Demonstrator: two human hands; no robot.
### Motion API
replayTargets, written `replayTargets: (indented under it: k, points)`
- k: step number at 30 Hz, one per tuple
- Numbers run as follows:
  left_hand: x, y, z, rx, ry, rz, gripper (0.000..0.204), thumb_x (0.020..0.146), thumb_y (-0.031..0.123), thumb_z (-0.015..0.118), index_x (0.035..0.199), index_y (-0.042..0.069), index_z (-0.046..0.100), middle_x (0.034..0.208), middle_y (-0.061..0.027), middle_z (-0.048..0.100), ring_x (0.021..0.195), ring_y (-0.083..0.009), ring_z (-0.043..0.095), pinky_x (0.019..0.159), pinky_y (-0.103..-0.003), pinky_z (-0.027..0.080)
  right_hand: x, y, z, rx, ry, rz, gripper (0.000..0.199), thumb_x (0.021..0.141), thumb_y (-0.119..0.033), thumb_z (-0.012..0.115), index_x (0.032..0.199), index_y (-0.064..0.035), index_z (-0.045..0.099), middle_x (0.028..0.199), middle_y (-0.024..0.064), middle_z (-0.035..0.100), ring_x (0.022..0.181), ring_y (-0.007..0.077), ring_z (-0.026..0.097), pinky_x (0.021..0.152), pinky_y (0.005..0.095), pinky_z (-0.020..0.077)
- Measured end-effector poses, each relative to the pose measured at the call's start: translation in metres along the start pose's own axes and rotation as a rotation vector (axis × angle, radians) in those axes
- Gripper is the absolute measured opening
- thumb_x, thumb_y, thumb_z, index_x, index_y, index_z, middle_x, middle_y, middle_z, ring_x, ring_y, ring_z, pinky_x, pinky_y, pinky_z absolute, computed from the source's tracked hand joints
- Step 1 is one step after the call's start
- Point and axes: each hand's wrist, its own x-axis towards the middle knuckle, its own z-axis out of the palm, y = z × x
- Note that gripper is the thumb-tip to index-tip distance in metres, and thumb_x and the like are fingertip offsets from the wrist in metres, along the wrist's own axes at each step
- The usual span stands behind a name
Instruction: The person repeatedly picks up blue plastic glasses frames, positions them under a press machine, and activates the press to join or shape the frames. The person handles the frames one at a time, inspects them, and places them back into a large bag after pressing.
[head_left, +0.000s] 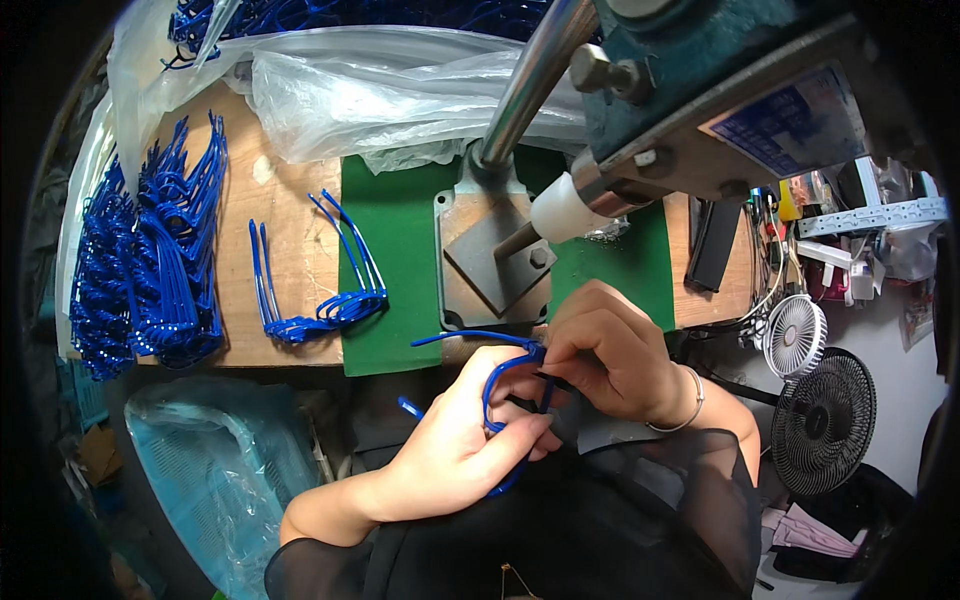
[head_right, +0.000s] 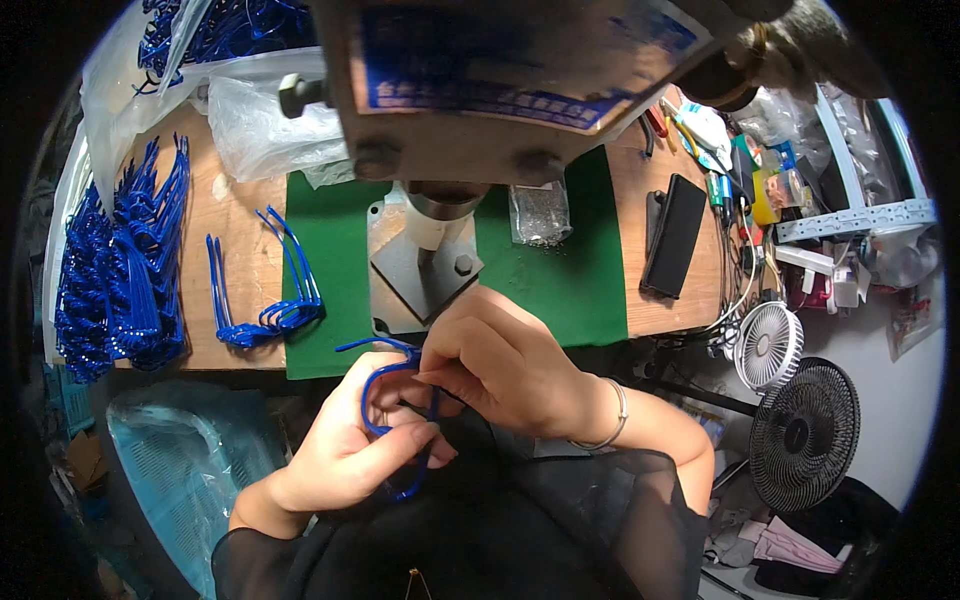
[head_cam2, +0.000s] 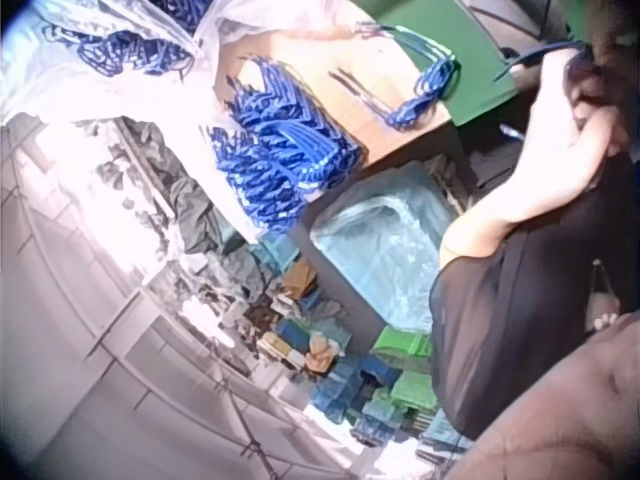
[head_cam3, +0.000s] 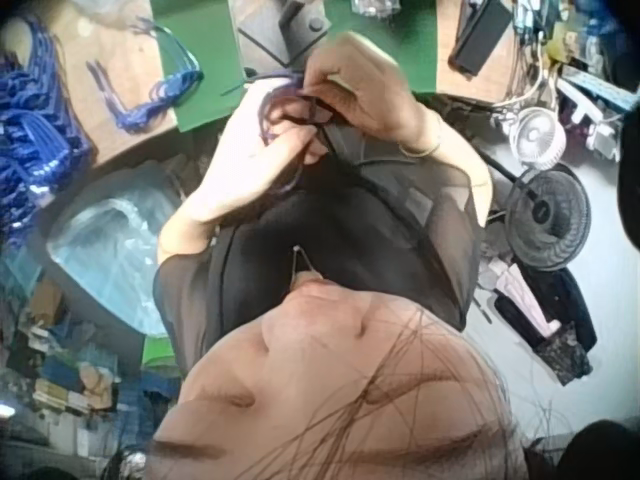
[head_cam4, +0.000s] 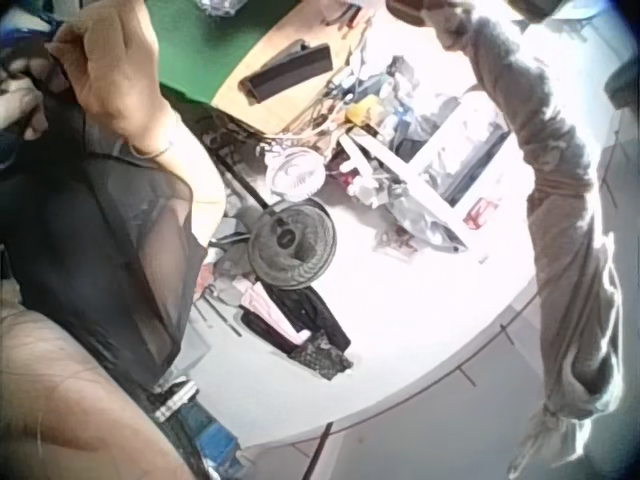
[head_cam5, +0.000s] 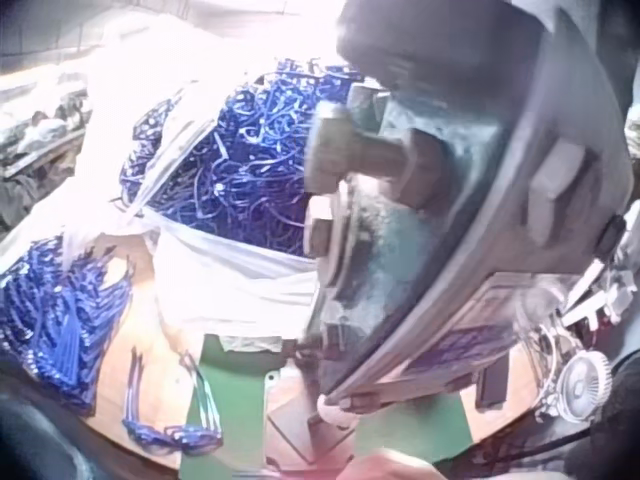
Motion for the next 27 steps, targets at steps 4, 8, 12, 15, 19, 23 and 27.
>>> replayTargets:
  k: [4,8,12,15,19,23,27]
  points:
    - [-0.003,0.003,-0.001,0.051,-0.018,-0.014,0.042,0.088,-0.003,0.048,0.126,0.004,0.031,0.109,-0.0164,0.053,0.085,-0.0174,0.062,0.075,-0.029,0.050,-0.001,0.008,0.003,0.063,-0.024,-0.018,0.013,0.075,-0.008,0.071,0.079,-0.0049,0.059,0.078,0.0062,0.059,0.069,0.0205,0.056,0.060,0.0296,0.0453]
    - [-0.003,0.008,-0.001,0.044,-0.038,-0.055,0.043,0.088,-0.002,0.048,0.126,0.003,0.030,0.110,-0.0167,0.053,0.086,-0.0175,0.062,0.076,-0.029,0.050,0.001,0.010,0.000,0.124,-0.049,-0.008,0.014,0.072,-0.006,0.073,0.079,-0.0043,0.061,0.077,0.0059,0.060,0.070,0.0205,0.057,0.060,0.0293,0.0453]
    - [0.000,0.005,-0.001,0.107,-0.055,-0.017,0.043,0.088,-0.002,0.048,0.127,0.003,0.030,0.110,-0.0173,0.053,0.086,-0.0181,0.062,0.077,-0.029,0.050,-0.001,0.010,-0.001,0.146,-0.050,0.030,0.016,0.071,-0.005,0.073,0.079,-0.0038,0.060,0.077,0.0056,0.059,0.070,0.0202,0.057,0.061,0.0288,0.0452]
    - [-0.001,0.005,0.001,0.068,-0.032,-0.037,0.043,0.088,-0.002,0.049,0.126,0.003,0.030,0.109,-0.0173,0.054,0.086,-0.0186,0.062,0.076,-0.030,0.051,-0.004,0.010,0.004,0.211,0.003,0.096,0.013,0.074,-0.004,0.070,0.082,-0.0043,0.061,0.078,0.0040,0.059,0.068,0.0181,0.055,0.062,0.0277,0.0440]
    - [-0.002,0.008,0.001,-0.099,-0.067,-0.095,0.043,0.087,-0.002,0.050,0.126,0.003,0.031,0.106,-0.0169,0.055,0.084,-0.0192,0.063,0.075,-0.031,0.052,-0.010,0.009,0.007,0.411,0.022,0.264,0.011,0.077,-0.005,0.070,0.082,-0.0038,0.060,0.078,0.0042,0.058,0.067,0.0153,0.053,0.060,0.0256,0.0424]
    - [-0.001,0.009,0.000,-0.084,-0.085,-0.098,0.044,0.087,-0.001,0.052,0.125,0.002,0.031,0.106,-0.0169,0.056,0.082,-0.0194,0.063,0.074,-0.031,0.053,-0.009,0.009,0.008,0.427,0.010,0.264,0.012,0.077,-0.005,0.069,0.083,-0.0027,0.059,0.078,0.0042,0.058,0.067,0.0140,0.053,0.059,0.0237,0.0414]
    - [-0.003,0.009,-0.001,-0.131,-0.103,-0.117,0.043,0.087,-0.001,0.053,0.124,0.000,0.031,0.105,-0.0169,0.056,0.081,-0.0195,0.064,0.073,-0.032,0.053,-0.006,0.004,0.005,0.323,0.012,0.154,0.012,0.076,-0.003,0.070,0.085,-0.0023,0.061,0.079,0.0052,0.059,0.068,0.0141,0.055,0.059,0.0233,0.0414]
